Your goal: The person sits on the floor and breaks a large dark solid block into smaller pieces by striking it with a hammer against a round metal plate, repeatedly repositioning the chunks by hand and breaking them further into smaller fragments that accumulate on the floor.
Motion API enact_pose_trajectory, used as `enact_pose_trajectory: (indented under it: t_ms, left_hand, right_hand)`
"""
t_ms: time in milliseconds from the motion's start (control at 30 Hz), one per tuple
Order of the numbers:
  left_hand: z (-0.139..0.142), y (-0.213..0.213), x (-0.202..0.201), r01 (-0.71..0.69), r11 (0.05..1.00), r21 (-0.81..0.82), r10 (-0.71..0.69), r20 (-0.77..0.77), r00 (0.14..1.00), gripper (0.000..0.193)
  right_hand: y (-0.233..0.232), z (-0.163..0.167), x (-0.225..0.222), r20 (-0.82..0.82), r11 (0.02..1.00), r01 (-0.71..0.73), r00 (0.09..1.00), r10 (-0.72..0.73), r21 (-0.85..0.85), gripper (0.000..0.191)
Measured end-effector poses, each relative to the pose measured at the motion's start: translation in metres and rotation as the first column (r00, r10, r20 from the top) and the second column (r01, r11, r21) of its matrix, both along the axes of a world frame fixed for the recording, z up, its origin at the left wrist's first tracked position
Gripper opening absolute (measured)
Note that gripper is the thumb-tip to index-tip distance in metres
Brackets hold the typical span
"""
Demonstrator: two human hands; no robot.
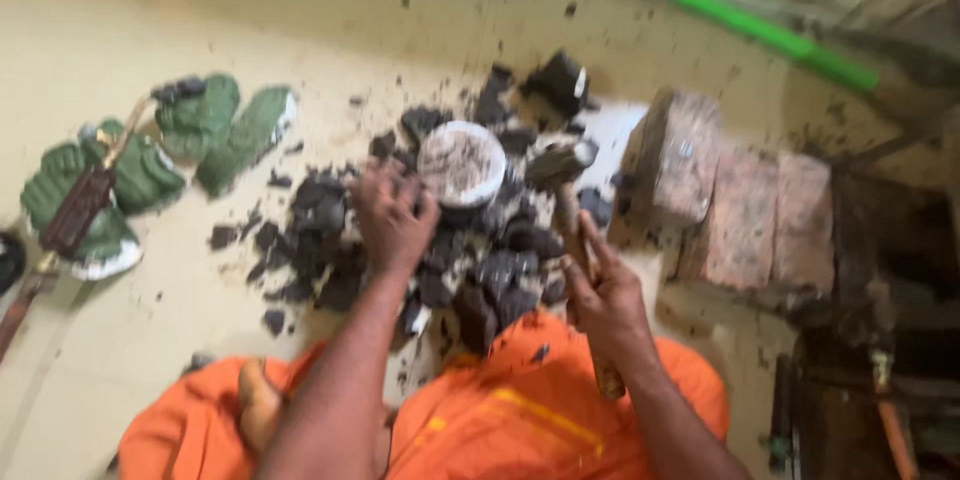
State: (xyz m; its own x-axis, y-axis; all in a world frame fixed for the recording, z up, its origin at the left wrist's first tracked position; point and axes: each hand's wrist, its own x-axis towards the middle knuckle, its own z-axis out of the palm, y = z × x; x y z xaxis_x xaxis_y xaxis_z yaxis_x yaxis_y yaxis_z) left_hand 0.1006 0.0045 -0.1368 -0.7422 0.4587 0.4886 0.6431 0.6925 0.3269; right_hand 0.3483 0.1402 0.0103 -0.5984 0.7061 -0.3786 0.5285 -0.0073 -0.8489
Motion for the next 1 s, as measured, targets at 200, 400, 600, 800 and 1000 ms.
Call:
enact_pose_trajectory:
  t_ms: [200,400,600,800,1000]
  left_hand:
    - [0.018,-0.042,0.045,-0.032,0.999,-0.037,0.049,0.711,0.701,0.066]
    - [0.024,-0.022,0.055,0.336,0.842,-0.422,-0.166,0.389,0.906,0.070]
    - [0.037,-0.022,0.047,0.454,0.702,-0.548,-0.113,0.544,0.832,0.082]
    - [0.023,-0.028,0.053,0.385,0.819,-0.426,-0.180,0.447,0.876,0.065]
    - [0.043,-0.029,0.044,0.269,0.859,-0.435,0.030,0.567,0.823,0.045]
  right_hand:
    - [0.001,-0.032,0.019,-0.149,0.989,0.074,0.984,-0.093,-0.128,0.068]
    - [0.005,-0.040,0.016,-0.127,0.978,0.071,0.987,-0.097,-0.196,0.070]
    - [0.000,-0.037,0.012,-0.070,0.973,0.063,0.994,-0.080,-0.223,0.071]
    - [-0.002,-0.031,0.007,-0.043,0.977,0.033,0.998,-0.043,-0.212,0.071]
    - [-0.002,-0.035,0.010,-0.098,0.963,0.063,0.991,-0.091,-0.263,0.071]
